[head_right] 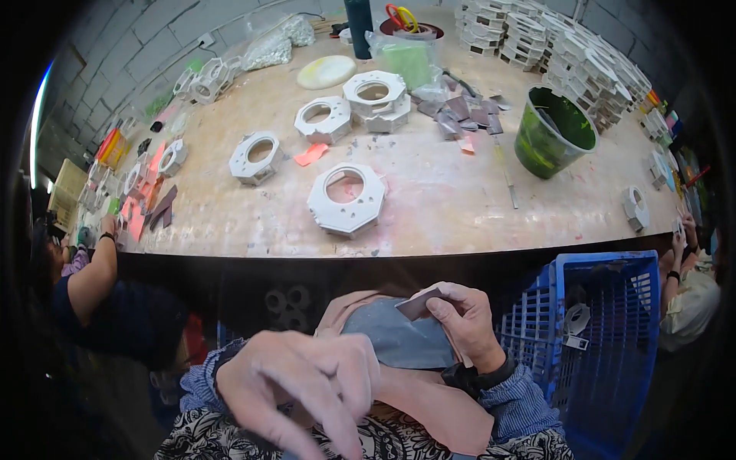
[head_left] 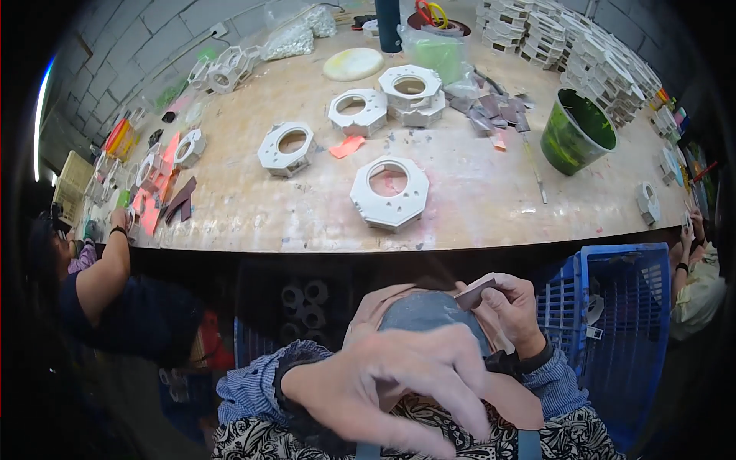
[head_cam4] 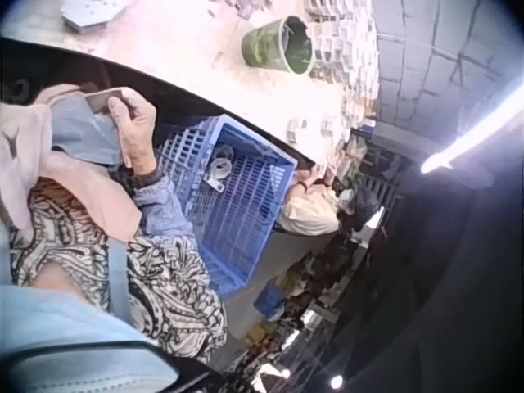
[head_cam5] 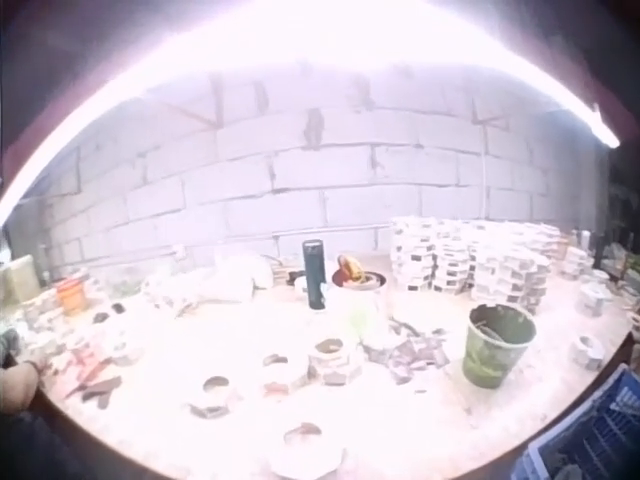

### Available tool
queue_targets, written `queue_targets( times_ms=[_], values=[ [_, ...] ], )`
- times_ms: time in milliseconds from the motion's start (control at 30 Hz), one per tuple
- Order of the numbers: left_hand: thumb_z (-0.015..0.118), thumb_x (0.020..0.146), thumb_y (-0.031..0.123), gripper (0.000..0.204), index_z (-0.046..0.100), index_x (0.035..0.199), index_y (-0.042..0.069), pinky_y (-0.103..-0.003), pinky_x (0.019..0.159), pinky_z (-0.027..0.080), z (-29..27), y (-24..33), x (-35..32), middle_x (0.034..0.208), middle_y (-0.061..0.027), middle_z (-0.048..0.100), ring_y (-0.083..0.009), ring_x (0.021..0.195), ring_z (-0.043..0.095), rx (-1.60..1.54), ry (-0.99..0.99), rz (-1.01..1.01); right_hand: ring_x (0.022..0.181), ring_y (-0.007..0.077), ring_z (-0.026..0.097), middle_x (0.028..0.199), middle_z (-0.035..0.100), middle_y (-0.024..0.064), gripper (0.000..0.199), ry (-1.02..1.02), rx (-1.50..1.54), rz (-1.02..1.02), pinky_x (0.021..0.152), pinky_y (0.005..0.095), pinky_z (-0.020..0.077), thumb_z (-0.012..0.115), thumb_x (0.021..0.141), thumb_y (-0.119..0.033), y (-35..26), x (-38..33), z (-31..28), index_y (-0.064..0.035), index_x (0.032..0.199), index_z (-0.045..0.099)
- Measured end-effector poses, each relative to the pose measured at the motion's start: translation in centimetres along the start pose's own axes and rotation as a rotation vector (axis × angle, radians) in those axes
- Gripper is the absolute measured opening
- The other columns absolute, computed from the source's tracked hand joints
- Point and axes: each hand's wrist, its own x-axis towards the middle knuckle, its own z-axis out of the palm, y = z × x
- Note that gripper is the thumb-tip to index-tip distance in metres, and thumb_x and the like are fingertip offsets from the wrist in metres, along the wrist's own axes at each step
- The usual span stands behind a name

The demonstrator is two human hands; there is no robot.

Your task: Manually sanding the edges and surfaces of white octagonal plastic components at a workshop table.

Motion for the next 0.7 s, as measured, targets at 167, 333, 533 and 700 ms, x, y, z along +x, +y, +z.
queue_targets(
  times_ms=[167, 333, 533, 700],
  values=[
    [0.067, 0.077, -0.004, 0.025, 0.065, 0.099, -0.015, -0.053, 0.094, 0.043, 2.1, -4.7, 2.5, 0.093, -0.0195, 0.053, -0.0266, 0.082, 0.053, -0.534, -0.156, 0.691, 0.081, 0.0144, 0.065, 0.086, 0.069, 0.0105, 0.015, 0.013, -0.077, -0.008, 0.081, 0.0283, 0.0519, 0.057, 0.090, -0.003, 0.7, 0.2, 0.1, 0.0079, 0.093, 0.066],
    [0.070, 0.076, -0.003, 0.020, 0.068, 0.093, -0.013, -0.056, 0.097, 0.041, 2.0, -4.3, 1.1, 0.089, -0.0149, 0.050, -0.0238, 0.080, 0.050, -0.594, -0.089, 0.692, 0.080, 0.0144, 0.064, 0.086, 0.069, 0.0097, 0.014, 0.004, -0.052, 0.003, 0.079, 0.0275, 0.0519, 0.058, 0.090, -0.004, 1.0, 0.5, 0.8, 0.0076, 0.094, 0.066],
    [0.073, 0.077, 0.000, 0.017, 0.068, 0.090, -0.010, -0.055, 0.097, 0.043, 0.3, -4.3, 1.5, 0.088, -0.0129, 0.050, -0.0232, 0.077, 0.049, -0.335, -0.189, 0.905, 0.079, 0.0156, 0.064, 0.085, 0.068, 0.0114, 0.017, 0.021, -0.009, 0.051, 0.084, 0.0303, 0.0516, 0.059, 0.092, -0.006, 2.9, 0.0, 0.3, 0.0093, 0.095, 0.064],
    [0.073, 0.080, 0.006, 0.015, 0.069, 0.086, -0.006, -0.033, 0.067, 0.043, 0.4, -3.5, -0.1, 0.085, -0.0109, 0.056, -0.0194, 0.073, 0.050, -0.228, 0.056, 0.749, 0.080, 0.0174, 0.065, 0.086, 0.067, 0.0138, 0.018, -0.026, -0.086, 0.076, 0.093, 0.0344, 0.0488, 0.058, 0.092, -0.007, 2.6, 0.6, 0.3, 0.0103, 0.095, 0.064]
  ],
)
